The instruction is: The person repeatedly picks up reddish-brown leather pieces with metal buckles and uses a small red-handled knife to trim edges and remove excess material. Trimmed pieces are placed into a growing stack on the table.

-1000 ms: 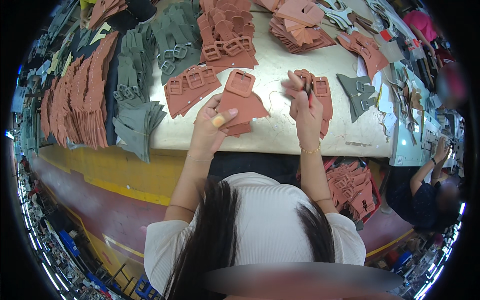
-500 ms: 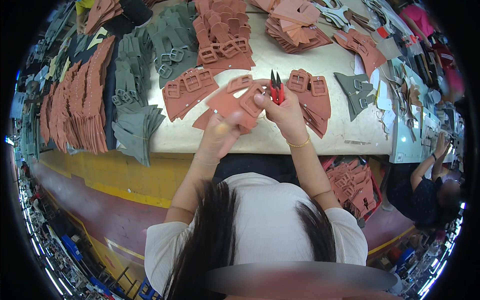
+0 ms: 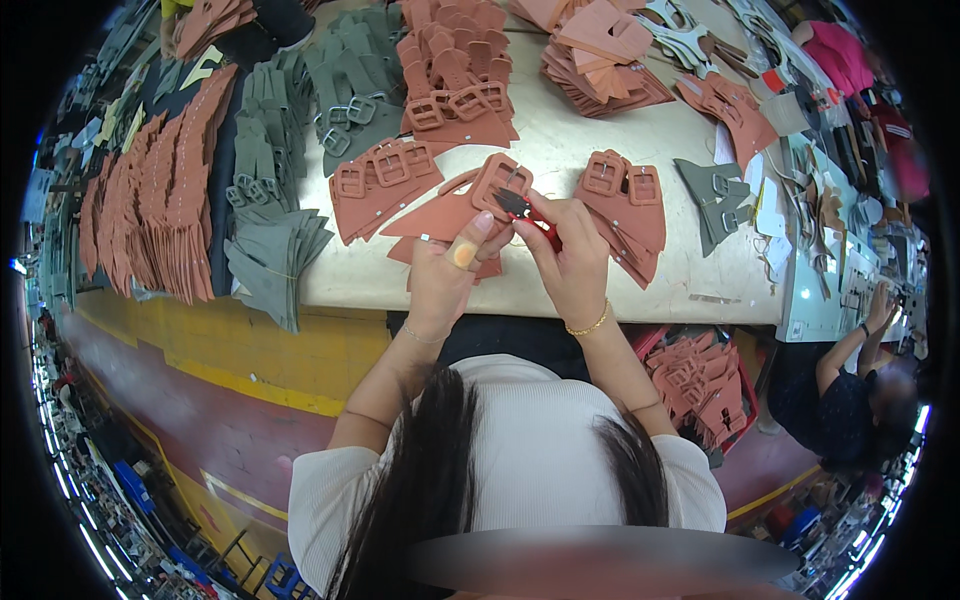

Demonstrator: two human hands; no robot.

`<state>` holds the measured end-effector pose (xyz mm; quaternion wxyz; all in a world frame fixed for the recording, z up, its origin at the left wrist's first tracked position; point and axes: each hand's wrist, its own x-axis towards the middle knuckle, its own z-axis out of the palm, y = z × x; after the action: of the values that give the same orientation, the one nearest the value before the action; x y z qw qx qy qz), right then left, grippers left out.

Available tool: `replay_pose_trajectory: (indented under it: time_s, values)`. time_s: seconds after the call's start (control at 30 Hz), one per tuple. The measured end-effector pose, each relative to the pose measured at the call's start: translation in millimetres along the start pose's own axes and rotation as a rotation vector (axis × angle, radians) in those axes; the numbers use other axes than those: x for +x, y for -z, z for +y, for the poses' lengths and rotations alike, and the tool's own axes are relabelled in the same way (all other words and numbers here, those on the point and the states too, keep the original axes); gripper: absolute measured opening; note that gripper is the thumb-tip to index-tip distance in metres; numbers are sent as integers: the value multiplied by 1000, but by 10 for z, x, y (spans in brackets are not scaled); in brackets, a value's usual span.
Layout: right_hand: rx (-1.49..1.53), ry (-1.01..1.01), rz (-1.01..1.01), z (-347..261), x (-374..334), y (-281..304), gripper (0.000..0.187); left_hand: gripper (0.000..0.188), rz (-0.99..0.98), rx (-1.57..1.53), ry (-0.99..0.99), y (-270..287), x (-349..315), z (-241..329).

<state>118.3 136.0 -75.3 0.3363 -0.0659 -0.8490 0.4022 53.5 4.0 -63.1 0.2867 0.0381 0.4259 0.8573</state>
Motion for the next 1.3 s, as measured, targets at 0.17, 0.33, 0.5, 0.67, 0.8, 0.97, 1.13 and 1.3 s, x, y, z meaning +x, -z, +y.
replay_pose_trajectory:
  time_s: [0.17, 0.33, 0.5, 0.67, 0.8, 0.97, 1.13, 1.3]
  values:
    - [1, 18, -1, -9, 1, 20, 33, 40, -14, 65, -60, -9, -9, 16]
    - [1, 28, -1, -22, 3, 41, 32, 43, 20, 134, -79, -31, -3, 1]
    - [-5, 18, -15, -26, 1, 63, 31, 45, 21, 144, -146, -55, -10, -18]
    - [-8, 4, -23, -26, -3, 61, 30, 46, 31, 228, -158, -51, -31, -29]
    - [-42, 44, -11, -4, -19, 32, 31, 44, 44, 329, -225, -41, -73, -58]
    - [-37, 78, -17, 50, -23, -19, 30, 43, 6, 336, -152, 41, -63, -88]
    - [234, -182, 60, 10, -15, 15, 33, 39, 15, 44, -166, 65, -58, -158]
    - [229, -362, -61, -100, -20, -13, 37, 42, -24, 8, -144, 96, -59, -186]
